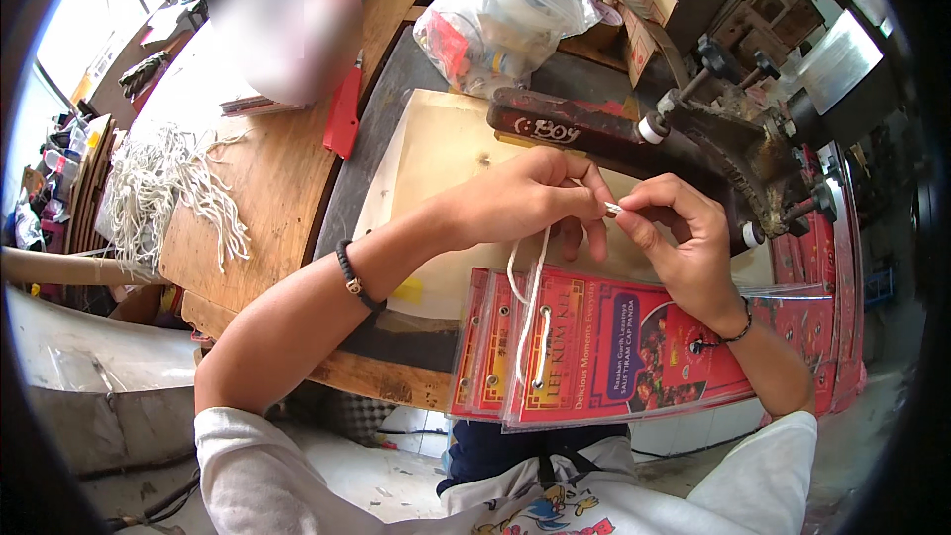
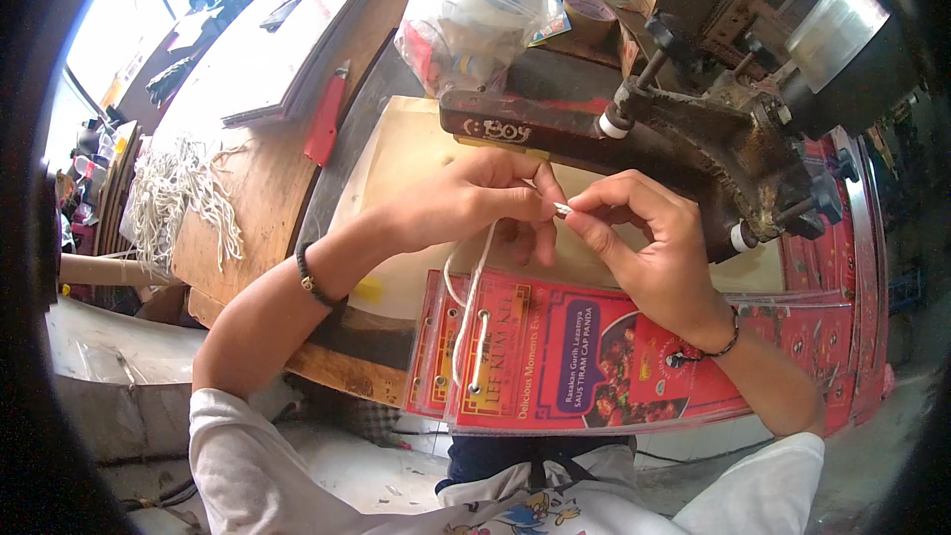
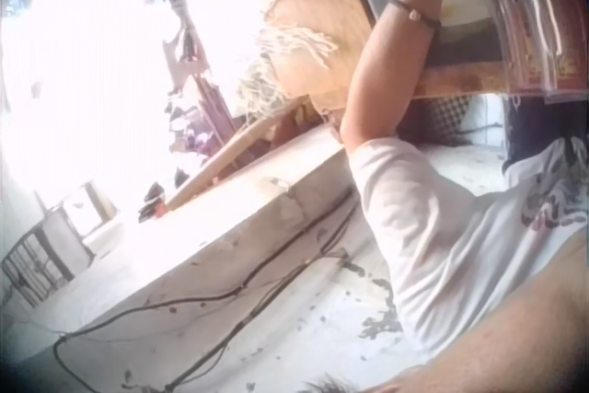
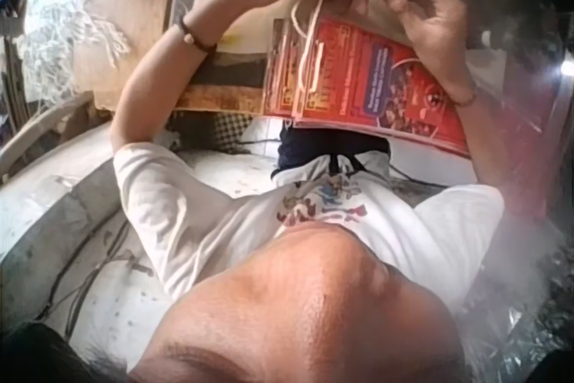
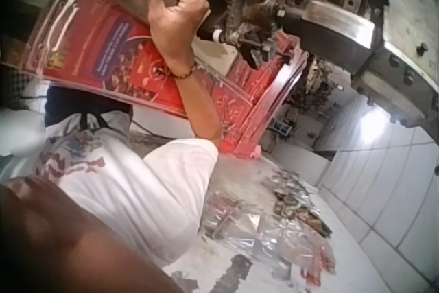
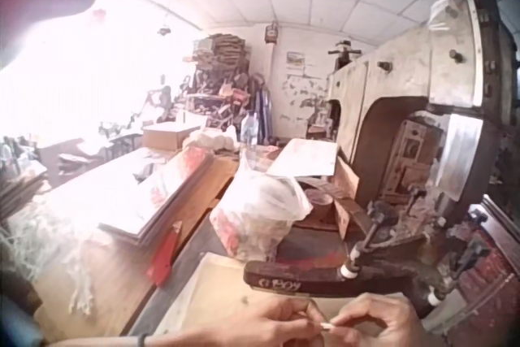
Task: The person places a white string onto a stack of red paper products by hand and then secures them together by inserting the ends of the string into pre-made holes.
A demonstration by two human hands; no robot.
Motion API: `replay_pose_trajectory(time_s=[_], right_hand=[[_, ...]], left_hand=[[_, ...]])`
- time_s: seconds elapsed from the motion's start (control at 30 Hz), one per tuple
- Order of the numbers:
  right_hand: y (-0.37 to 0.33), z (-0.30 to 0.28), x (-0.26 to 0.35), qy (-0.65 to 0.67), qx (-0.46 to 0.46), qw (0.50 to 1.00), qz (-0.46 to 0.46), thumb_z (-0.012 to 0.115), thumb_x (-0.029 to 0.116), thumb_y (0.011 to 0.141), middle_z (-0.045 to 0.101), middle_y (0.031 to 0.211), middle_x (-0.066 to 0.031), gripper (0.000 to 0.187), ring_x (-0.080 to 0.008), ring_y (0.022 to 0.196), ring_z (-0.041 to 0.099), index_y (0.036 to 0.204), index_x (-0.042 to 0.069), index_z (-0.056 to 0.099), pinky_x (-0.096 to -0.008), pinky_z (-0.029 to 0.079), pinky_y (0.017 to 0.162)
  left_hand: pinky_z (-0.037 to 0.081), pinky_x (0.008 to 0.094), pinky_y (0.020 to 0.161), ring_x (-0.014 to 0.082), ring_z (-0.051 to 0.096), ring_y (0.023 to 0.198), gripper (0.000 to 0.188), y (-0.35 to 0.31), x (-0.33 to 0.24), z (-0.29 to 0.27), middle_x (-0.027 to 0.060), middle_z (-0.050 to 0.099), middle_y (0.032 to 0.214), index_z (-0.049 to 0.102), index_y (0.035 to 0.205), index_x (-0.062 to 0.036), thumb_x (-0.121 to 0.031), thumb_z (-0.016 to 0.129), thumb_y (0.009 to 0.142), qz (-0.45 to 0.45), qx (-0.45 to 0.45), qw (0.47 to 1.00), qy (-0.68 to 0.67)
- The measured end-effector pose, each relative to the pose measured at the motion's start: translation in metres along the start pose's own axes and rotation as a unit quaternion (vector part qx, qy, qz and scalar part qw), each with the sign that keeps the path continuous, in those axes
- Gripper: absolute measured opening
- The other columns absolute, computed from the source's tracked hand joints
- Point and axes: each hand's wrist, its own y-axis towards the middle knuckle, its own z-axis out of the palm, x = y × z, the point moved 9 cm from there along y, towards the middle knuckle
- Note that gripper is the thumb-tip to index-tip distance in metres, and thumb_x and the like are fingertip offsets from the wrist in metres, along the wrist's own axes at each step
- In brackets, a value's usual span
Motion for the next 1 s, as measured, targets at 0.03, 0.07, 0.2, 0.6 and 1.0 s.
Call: replay_pose_trajectory(time_s=[0.03, 0.07, 0.2, 0.6, 1.0], right_hand=[[0.0, -0.001, 0.001, -0.002, -0.002, 1.0, -0.008, 0.073, 0.005, 0.089, 0.068, 0.091, -0.0075, 0.011, -0.0118, 0.086, 0.067, 0.097, 0.0, 0.068, -0.0262, 0.054, 0.076], [0.0, -0.001, 0.0, -0.002, -0.001, 1.0, -0.006, 0.073, 0.005, 0.089, 0.068, 0.091, -0.0075, 0.011, -0.0118, 0.086, 0.067, 0.097, 0.0, 0.068, -0.0262, 0.054, 0.076], [0.0, 0.0, 0.002, -0.035, 0.005, 0.999, -0.014, 0.073, 0.006, 0.09, 0.069, 0.091, -0.0084, 0.011, -0.0125, 0.083, 0.067, 0.096, -0.001, 0.068, -0.0273, 0.054, 0.076], [0.0, 0.003, -0.005, -0.004, 0.019, 0.999, 0.025, 0.066, 0.007, 0.092, 0.068, 0.092, -0.0072, 0.009, -0.0132, 0.086, 0.067, 0.096, 0.0, 0.063, -0.0284, 0.054, 0.079], [0.0, 0.008, 0.012, -0.101, 0.031, 0.994, -0.04, 0.07, 0.003, 0.088, 0.068, 0.089, -0.0103, 0.012, -0.0187, 0.082, 0.068, 0.099, 0.001, 0.066, -0.0303, 0.053, 0.074]], left_hand=[[0.048, 0.0249, 0.072, 0.0099, 0.065, 0.079, 0.019, 0.0, 0.0, 0.0, 0.0063, 0.073, 0.088, 0.06, 0.105, -0.0018, -0.018, 0.051, 0.102, 0.0, 0.0, 1.0, -0.002], [0.048, 0.025, 0.072, 0.0099, 0.065, 0.079, 0.019, 0.001, 0.0, 0.001, 0.0063, 0.073, 0.088, 0.06, 0.106, -0.0017, -0.019, 0.052, 0.102, -0.002, 0.002, 1.0, 0.003], [0.048, 0.0249, 0.072, 0.01, 0.065, 0.078, 0.02, 0.001, -0.001, 0.004, 0.0064, 0.074, 0.089, 0.06, 0.107, -0.0015, -0.019, 0.053, 0.101, 0.012, 0.009, 1.0, -0.003], [0.05, 0.025, 0.071, 0.0106, 0.066, 0.079, 0.018, 0.002, 0.001, 0.001, 0.0056, 0.072, 0.086, 0.06, 0.105, -0.001, -0.017, 0.055, 0.1, 0.014, -0.004, 1.0, 0.01], [0.049, 0.0247, 0.069, 0.0098, 0.065, 0.077, 0.02, 0.002, 0.002, 0.003, 0.005, 0.072, 0.086, 0.06, 0.107, -0.0004, -0.019, 0.055, 0.1, 0.025, 0.017, 0.999, 0.03]])
